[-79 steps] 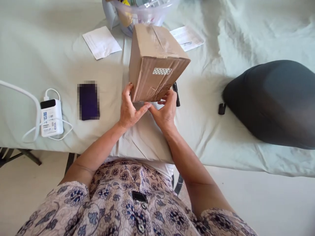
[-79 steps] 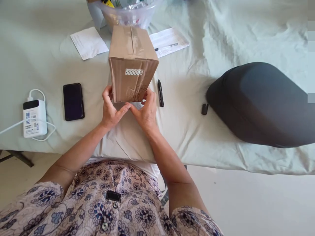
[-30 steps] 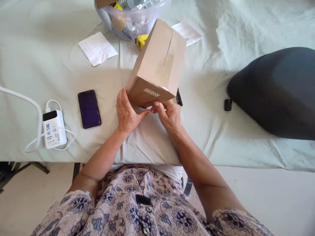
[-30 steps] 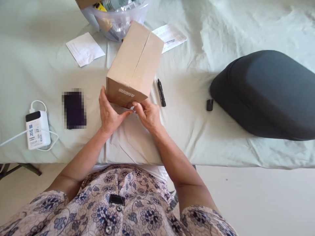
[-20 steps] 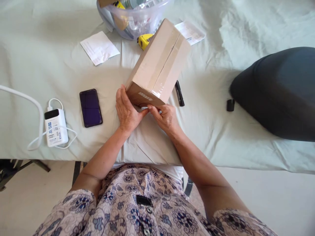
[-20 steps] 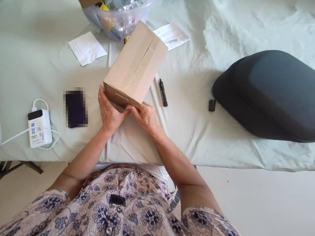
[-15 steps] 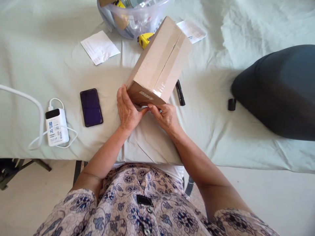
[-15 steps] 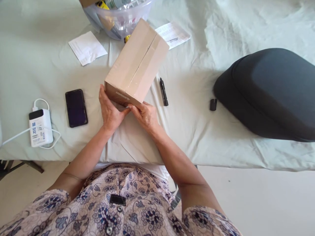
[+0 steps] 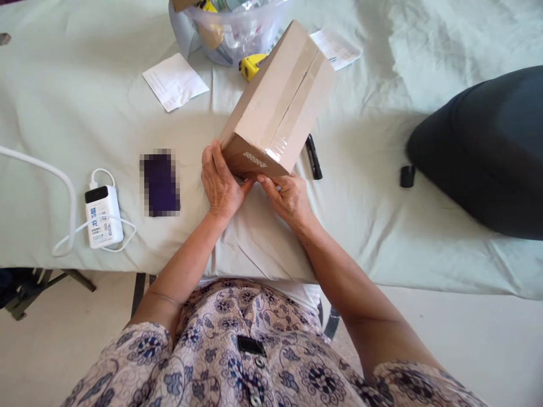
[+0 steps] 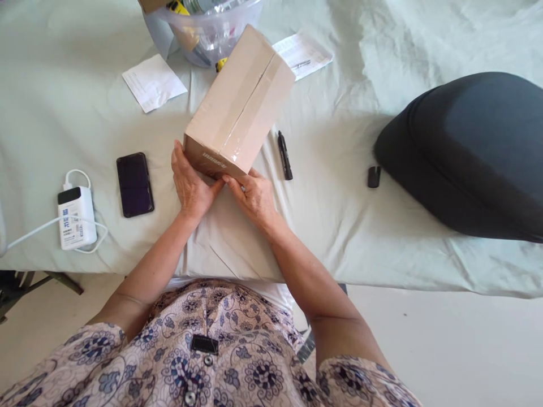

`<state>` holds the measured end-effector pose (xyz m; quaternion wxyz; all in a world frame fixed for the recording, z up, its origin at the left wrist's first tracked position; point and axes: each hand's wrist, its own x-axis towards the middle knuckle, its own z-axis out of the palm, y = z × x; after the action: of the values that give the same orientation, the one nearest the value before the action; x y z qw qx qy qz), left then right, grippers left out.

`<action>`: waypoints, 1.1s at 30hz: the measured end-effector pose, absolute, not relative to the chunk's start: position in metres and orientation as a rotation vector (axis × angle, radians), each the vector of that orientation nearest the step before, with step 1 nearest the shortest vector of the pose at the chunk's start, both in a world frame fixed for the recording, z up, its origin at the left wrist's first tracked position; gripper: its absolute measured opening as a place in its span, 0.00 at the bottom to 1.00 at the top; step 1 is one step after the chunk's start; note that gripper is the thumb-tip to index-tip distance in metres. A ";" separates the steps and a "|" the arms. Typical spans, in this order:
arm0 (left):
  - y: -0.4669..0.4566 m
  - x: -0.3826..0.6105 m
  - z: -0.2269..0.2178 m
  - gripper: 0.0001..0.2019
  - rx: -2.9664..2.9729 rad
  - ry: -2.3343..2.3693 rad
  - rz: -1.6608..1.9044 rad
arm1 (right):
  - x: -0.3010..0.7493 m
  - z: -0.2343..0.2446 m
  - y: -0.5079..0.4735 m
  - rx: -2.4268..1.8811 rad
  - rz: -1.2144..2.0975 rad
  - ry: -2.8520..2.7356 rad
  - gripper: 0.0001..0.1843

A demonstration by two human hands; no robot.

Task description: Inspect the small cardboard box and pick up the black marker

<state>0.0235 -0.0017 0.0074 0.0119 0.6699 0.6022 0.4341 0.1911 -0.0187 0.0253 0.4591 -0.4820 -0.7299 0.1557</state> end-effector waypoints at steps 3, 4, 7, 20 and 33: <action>-0.002 0.026 0.007 0.57 2.101 1.895 1.359 | 0.192 0.025 -0.019 -1.214 0.392 -1.800 0.37; -0.002 0.027 0.008 0.56 2.104 1.899 1.356 | 0.192 0.025 -0.019 -1.229 0.394 -1.799 0.36; -0.002 0.029 0.009 0.53 2.137 1.903 1.351 | 0.194 0.026 -0.019 -1.270 0.390 -1.784 0.34; 0.005 0.004 0.012 0.40 2.140 1.764 1.398 | 0.221 0.031 -0.013 -1.196 0.267 -1.509 0.36; -0.001 0.008 0.031 0.26 2.173 1.710 1.223 | 0.231 0.038 -0.010 -1.013 0.241 -1.795 0.46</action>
<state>0.0078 -0.0007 0.0308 0.0587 0.7175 0.5645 0.4039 0.2314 -0.0104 0.0385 0.5084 -0.4202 -0.7449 0.1001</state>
